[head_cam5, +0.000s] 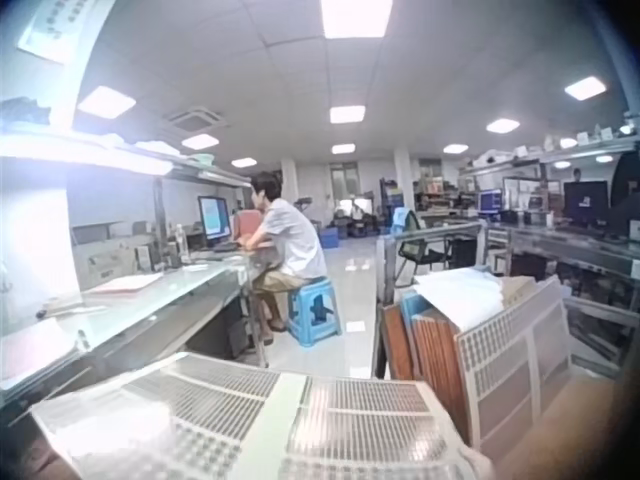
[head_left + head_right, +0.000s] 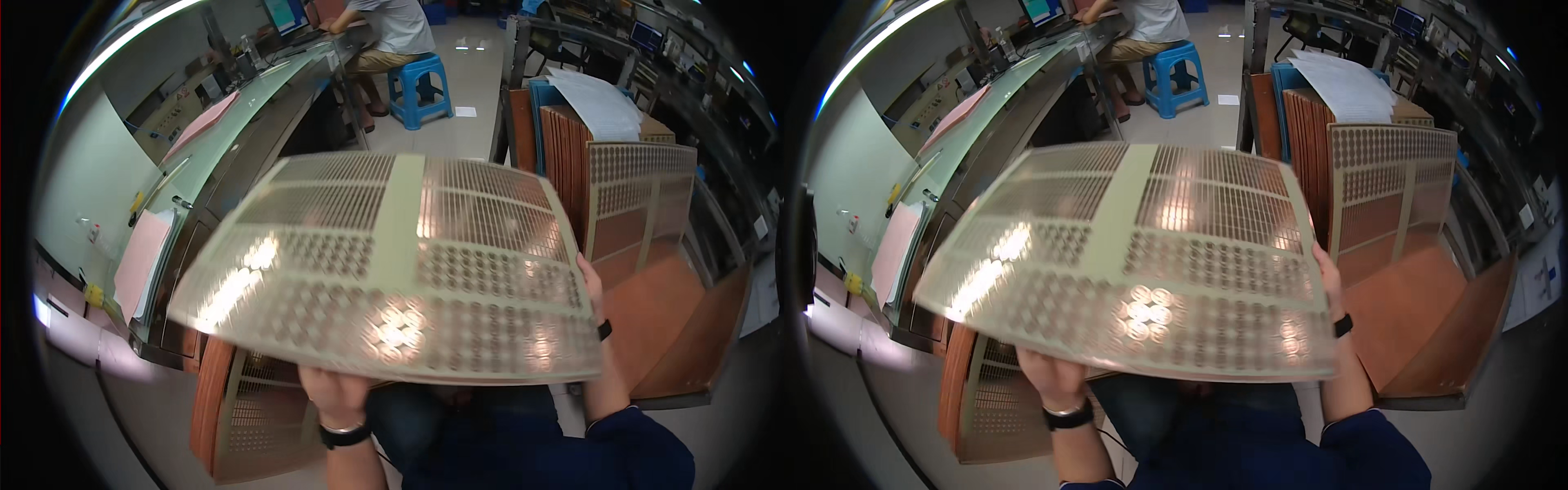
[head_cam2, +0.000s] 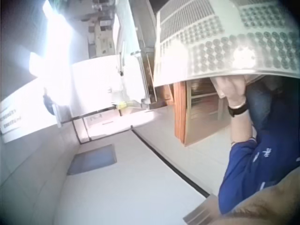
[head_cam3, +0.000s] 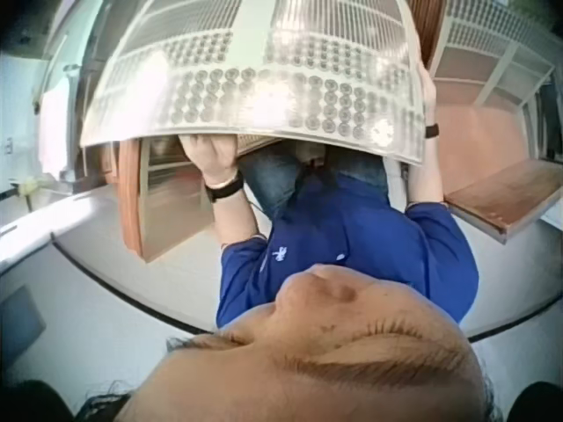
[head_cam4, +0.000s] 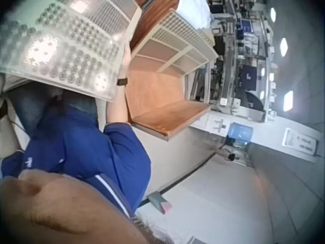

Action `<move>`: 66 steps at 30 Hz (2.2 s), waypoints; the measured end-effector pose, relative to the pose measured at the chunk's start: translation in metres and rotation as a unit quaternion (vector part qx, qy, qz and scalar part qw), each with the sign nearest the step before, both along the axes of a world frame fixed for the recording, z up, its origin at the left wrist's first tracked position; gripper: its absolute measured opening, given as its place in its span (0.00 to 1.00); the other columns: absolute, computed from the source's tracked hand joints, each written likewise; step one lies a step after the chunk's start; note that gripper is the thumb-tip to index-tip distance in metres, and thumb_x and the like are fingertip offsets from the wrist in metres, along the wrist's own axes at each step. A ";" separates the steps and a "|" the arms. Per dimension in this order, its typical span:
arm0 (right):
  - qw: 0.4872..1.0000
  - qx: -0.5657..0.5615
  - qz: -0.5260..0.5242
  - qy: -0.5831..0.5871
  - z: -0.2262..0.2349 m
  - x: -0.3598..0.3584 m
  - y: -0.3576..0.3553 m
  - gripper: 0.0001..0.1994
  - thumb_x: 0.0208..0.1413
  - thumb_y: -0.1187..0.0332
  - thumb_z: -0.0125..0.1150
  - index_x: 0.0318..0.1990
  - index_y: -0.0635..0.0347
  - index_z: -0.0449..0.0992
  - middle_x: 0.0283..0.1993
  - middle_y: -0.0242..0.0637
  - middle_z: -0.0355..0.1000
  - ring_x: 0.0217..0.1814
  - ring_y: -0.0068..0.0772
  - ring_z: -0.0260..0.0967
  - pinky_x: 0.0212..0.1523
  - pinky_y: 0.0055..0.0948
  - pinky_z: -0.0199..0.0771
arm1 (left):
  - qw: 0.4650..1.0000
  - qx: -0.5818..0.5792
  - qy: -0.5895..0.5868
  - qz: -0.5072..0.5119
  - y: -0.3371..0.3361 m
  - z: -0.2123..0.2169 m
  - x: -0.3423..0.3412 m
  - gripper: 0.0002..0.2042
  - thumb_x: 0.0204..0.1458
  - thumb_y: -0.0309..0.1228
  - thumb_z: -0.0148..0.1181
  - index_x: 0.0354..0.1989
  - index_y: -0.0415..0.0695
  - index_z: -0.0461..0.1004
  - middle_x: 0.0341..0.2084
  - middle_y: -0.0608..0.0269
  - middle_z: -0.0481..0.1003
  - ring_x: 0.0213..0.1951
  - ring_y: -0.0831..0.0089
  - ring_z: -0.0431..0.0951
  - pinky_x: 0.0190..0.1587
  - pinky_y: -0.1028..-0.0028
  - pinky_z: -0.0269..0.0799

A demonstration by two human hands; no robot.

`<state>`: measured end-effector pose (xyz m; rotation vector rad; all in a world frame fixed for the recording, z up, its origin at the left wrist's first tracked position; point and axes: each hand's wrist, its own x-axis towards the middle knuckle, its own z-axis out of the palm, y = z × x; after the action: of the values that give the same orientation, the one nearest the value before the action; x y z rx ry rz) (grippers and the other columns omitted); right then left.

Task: Inspecting and sorting thin copper-colored patterned metal sheets from a stack.

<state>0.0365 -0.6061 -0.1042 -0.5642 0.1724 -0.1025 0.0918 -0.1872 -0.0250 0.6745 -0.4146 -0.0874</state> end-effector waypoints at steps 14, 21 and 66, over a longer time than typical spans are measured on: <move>0.980 0.031 -0.177 -0.082 0.031 -0.032 0.006 0.33 0.68 0.44 0.36 0.67 0.63 0.59 0.66 0.48 0.63 0.65 0.45 0.65 0.63 0.41 0.68 | 0.984 0.075 0.164 0.001 0.005 -0.048 -0.018 0.25 0.65 0.34 0.48 0.67 0.39 0.53 0.59 0.52 0.67 0.57 0.59 0.71 0.59 0.57 0.69; 0.964 -0.257 0.042 -0.048 0.051 -0.038 -0.014 0.27 0.69 0.56 0.42 0.65 0.72 0.61 0.60 0.44 0.69 0.59 0.35 0.69 0.60 0.32 0.68 | 0.973 0.119 0.199 0.023 0.036 -0.070 -0.022 0.26 0.63 0.34 0.52 0.65 0.35 0.54 0.56 0.52 0.70 0.52 0.65 0.75 0.52 0.64 0.74; 0.973 -0.046 0.095 -0.206 0.054 0.040 0.049 0.30 0.63 0.71 0.53 0.70 0.65 0.50 0.61 0.45 0.65 0.59 0.34 0.70 0.58 0.32 0.73 | 0.970 -0.027 0.239 0.048 0.063 -0.016 -0.022 0.38 0.62 0.62 0.31 0.71 0.45 0.48 0.69 0.48 0.50 0.67 0.51 0.56 0.65 0.42 0.57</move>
<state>0.0766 -0.5570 -0.0502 -0.6368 -0.2924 -0.0403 0.0697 -0.1239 -0.0412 0.5956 0.0785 -0.1431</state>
